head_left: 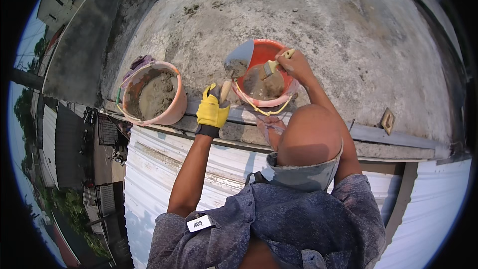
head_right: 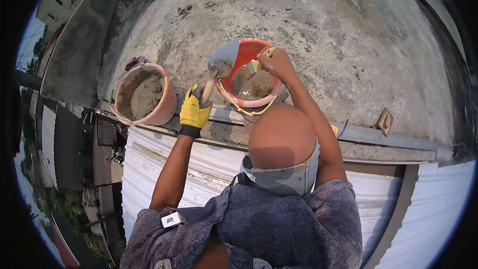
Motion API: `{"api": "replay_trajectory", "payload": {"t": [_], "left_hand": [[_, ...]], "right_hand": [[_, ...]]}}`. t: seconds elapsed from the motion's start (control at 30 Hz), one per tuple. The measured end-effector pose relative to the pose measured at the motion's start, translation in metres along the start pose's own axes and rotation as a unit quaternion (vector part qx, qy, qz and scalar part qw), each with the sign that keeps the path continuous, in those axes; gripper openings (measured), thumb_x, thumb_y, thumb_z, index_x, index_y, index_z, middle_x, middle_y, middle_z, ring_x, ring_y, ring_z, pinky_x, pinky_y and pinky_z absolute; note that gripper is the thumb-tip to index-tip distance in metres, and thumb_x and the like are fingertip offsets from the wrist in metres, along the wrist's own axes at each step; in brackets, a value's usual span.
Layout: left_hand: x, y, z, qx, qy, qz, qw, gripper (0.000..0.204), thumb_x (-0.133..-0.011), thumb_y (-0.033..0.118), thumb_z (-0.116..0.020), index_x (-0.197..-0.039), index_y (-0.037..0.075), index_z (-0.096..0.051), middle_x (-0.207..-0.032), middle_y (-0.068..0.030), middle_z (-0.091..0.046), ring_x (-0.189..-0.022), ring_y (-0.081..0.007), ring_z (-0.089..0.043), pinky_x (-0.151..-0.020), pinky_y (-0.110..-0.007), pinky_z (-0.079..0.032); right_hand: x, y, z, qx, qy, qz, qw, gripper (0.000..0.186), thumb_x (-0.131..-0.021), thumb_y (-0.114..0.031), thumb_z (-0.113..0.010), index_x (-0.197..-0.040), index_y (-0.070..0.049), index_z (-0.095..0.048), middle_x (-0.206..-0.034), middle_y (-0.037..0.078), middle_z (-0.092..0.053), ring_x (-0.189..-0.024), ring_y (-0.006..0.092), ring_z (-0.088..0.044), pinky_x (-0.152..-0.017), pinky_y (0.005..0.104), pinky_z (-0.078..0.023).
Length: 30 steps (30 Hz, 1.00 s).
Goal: The person scoops cement from a bucket using a trowel and applies it to the edge of a corrugated metal roof. They repeatedly smooth the cement along the roof's edge.
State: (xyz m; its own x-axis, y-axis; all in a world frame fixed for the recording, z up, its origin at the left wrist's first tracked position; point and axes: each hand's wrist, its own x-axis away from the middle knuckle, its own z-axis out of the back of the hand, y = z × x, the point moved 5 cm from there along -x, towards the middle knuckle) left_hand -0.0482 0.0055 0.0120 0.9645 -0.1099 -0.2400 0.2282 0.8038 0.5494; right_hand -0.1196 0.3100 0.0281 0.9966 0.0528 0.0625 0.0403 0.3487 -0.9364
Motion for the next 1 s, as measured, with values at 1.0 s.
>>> {"api": "replay_trajectory", "payload": {"t": [1.0], "left_hand": [[0.003,0.024,-0.003,0.058,-0.014,-0.069,0.996,0.058,-0.07,0.013,-0.076,-0.124,0.004,-0.055,-0.126,-0.023,-0.056,-0.111,-0.0415,-0.057,-0.091,-0.044,-0.049]], "right_hand": [[-0.004,-0.066,0.02,0.224,0.199,0.189,0.935,0.016,-0.088,-0.021,-0.067,-0.1,-0.012,-0.07,-0.082,0.006,-0.068,-0.073,0.0195,-0.067,-0.069,0.0315,-0.052]]}}
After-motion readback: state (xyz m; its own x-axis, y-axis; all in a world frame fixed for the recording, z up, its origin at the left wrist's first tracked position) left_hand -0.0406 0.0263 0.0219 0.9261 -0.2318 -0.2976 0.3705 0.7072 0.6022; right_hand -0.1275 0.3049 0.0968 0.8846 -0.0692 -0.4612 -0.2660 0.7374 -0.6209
